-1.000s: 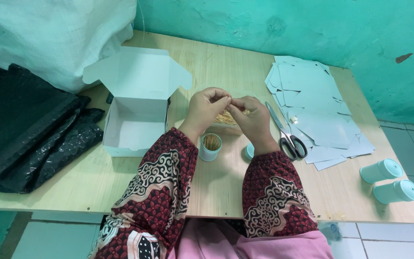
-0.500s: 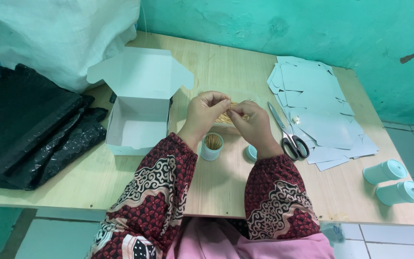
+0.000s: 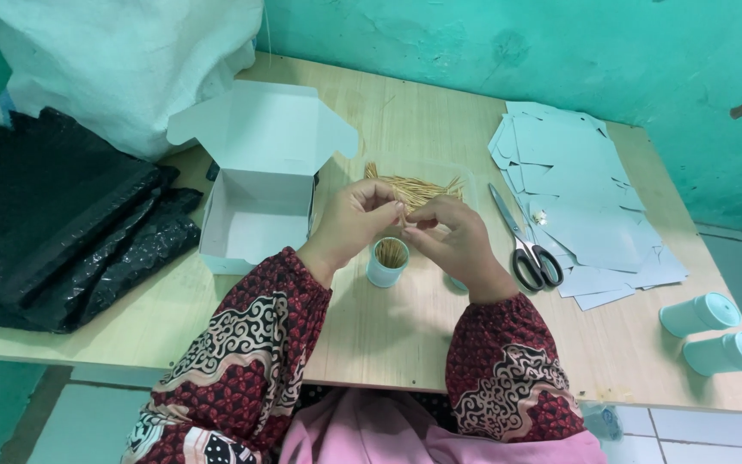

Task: The person picks up toothpicks from a clear container and places them into a small blue paper tube one at a time by hand.

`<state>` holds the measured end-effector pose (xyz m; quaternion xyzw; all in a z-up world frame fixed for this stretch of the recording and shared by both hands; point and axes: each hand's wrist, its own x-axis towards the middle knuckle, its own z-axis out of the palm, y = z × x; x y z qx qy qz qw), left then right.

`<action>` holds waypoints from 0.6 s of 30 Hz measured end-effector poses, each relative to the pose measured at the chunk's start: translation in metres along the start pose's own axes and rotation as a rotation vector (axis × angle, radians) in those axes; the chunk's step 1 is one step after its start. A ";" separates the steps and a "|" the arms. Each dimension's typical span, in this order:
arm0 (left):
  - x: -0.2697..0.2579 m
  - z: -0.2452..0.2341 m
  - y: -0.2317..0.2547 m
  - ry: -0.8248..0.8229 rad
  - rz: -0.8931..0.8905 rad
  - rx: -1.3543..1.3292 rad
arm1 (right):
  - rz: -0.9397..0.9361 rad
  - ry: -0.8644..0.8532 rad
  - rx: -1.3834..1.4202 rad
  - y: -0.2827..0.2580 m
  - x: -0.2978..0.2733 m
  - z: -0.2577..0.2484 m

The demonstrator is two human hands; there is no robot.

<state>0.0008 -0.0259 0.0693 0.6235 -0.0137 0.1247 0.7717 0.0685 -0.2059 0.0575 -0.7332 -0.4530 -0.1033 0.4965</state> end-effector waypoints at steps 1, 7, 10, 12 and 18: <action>0.000 -0.005 -0.004 0.004 -0.003 -0.002 | 0.002 -0.004 0.002 -0.002 0.000 -0.001; -0.001 -0.021 -0.022 -0.034 -0.081 -0.023 | -0.212 -0.048 -0.272 -0.033 0.003 -0.001; -0.004 -0.020 -0.021 -0.047 -0.088 0.032 | -0.162 -0.129 -0.347 -0.030 0.001 0.002; -0.001 -0.020 -0.030 -0.089 -0.068 0.079 | -0.174 -0.157 -0.417 -0.030 0.004 0.002; -0.002 -0.018 -0.037 -0.112 -0.029 0.096 | -0.213 -0.172 -0.455 -0.029 0.003 0.003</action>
